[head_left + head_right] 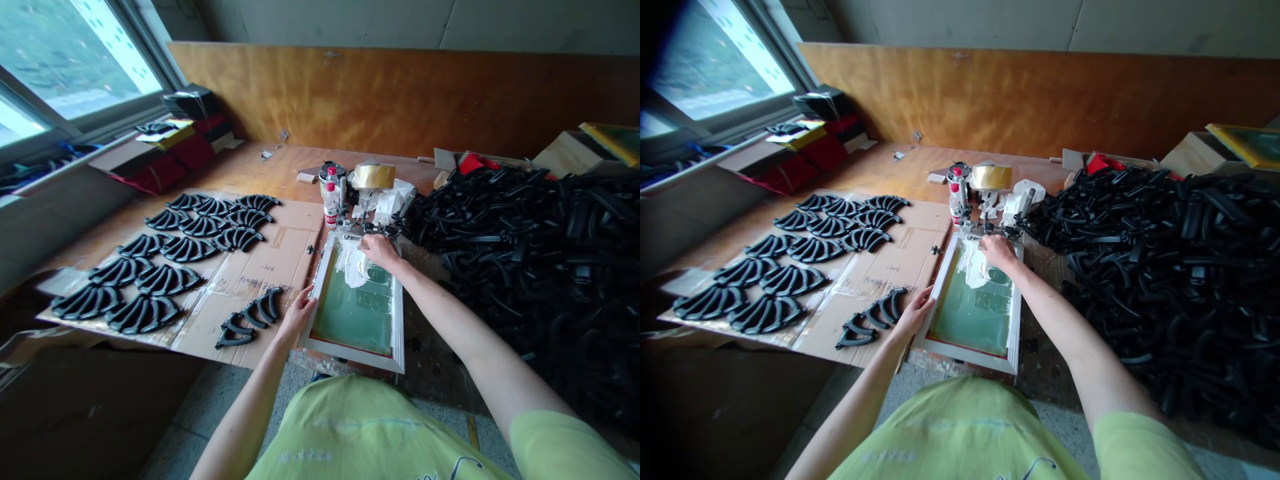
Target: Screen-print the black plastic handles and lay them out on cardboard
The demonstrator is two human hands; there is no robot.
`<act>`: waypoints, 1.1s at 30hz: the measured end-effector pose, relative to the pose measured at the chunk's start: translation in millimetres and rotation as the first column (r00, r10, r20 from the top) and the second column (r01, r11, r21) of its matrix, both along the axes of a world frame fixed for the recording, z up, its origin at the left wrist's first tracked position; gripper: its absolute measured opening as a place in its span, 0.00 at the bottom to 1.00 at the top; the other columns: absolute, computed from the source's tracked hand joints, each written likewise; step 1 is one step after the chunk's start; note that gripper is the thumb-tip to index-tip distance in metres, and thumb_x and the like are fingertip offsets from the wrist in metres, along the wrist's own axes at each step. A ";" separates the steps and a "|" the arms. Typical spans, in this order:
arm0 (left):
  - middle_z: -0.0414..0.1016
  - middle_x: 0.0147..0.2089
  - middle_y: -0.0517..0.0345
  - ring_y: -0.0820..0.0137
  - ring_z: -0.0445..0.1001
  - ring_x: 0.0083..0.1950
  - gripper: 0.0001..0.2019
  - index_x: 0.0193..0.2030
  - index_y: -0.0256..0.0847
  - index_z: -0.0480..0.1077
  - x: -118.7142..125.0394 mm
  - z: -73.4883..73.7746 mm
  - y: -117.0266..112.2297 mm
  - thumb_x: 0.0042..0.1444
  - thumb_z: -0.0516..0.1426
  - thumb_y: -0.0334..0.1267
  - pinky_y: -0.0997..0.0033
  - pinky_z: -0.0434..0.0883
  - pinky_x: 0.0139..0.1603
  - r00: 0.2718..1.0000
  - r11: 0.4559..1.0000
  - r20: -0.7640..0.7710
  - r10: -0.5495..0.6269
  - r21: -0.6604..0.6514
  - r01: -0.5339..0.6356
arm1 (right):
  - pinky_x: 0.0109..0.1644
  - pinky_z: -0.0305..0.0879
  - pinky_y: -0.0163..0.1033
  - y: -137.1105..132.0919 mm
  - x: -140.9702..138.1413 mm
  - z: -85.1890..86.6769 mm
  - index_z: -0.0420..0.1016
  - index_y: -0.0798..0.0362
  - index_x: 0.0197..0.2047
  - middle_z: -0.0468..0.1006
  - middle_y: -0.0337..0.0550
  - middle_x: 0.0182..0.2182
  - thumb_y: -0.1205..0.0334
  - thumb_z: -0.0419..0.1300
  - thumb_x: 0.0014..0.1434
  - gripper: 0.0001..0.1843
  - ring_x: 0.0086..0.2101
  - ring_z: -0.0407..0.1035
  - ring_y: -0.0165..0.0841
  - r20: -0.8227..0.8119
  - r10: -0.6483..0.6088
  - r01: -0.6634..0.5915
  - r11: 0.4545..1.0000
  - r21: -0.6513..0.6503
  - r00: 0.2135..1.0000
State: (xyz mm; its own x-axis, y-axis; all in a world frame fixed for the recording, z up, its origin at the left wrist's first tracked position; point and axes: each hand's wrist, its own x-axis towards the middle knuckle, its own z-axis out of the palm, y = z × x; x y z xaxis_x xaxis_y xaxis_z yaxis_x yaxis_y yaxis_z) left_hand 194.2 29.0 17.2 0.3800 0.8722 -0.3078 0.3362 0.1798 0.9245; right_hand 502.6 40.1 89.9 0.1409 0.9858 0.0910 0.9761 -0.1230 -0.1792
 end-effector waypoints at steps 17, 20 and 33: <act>0.77 0.40 0.56 0.67 0.75 0.40 0.31 0.60 0.40 0.67 1.5 6.6 -7.2 0.53 0.58 0.54 0.71 0.70 0.40 0.998 1.000 0.056 0.003 -0.026 -0.001 | 0.36 0.55 0.36 -58.5 -11.5 -1.8 0.75 0.52 0.34 0.76 0.42 0.32 0.67 0.58 0.58 0.04 0.37 0.67 0.35 -0.074 0.434 -0.429 0.900 0.076 0.898; 0.77 0.40 0.55 0.67 0.75 0.40 0.31 0.60 0.39 0.67 1.0 8.5 -6.7 0.53 0.57 0.55 0.71 0.70 0.40 0.999 1.000 0.037 0.001 -0.030 0.000 | 0.38 0.57 0.36 -58.7 -17.1 -14.1 0.76 0.53 0.36 0.77 0.45 0.35 0.69 0.55 0.60 0.08 0.40 0.66 0.36 -0.032 0.368 -0.357 0.917 0.177 0.929; 0.77 0.36 0.57 0.71 0.71 0.31 0.36 0.62 0.40 0.66 -0.1 70.4 -7.6 0.49 0.60 0.58 0.75 0.66 0.29 0.994 0.992 0.112 0.014 -0.124 0.000 | 0.41 0.63 0.38 -3.9 14.3 28.0 0.63 0.43 0.65 0.72 0.45 0.45 0.59 0.65 0.56 0.34 0.39 0.69 0.37 -0.093 0.014 0.005 0.979 0.205 0.996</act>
State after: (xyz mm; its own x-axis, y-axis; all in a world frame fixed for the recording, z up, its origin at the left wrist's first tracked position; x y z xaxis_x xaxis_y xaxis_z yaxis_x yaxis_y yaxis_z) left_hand 194.1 21.4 87.5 0.4126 0.8329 -0.3690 0.2298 0.2968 0.9269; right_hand 516.9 36.2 118.0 0.1540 0.9484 0.2773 0.9543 -0.0700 -0.2907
